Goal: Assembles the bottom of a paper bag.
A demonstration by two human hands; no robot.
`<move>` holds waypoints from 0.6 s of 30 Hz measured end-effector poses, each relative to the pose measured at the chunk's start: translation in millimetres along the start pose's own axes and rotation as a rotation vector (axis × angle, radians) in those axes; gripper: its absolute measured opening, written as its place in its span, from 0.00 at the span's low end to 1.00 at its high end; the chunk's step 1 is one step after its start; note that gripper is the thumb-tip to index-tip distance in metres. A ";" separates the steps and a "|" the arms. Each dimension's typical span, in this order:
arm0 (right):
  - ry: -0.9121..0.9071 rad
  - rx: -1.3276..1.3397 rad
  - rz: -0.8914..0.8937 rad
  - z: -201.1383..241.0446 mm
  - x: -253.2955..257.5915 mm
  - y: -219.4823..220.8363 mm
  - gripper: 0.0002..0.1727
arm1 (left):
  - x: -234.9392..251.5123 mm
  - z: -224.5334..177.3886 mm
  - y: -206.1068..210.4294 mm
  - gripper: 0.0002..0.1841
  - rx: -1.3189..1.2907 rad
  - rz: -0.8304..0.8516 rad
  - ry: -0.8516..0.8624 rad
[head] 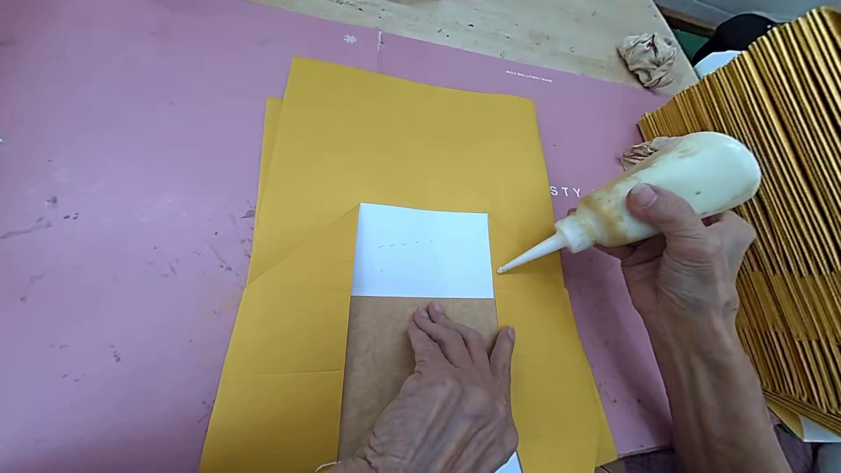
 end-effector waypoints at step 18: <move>0.032 -0.045 -0.230 -8.8 -3.9 -67.9 0.11 | -0.5 -2.6 2.6 0.27 0.035 -0.012 -0.026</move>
Point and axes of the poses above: each hand's wrist, its own x-axis towards the middle knuckle, its own y-axis out of the palm, z = x × y, the point moved 6 cm from there along x, towards the middle knuckle, and after that the axes turned 3 degrees about -x, right-handed, at the moved point
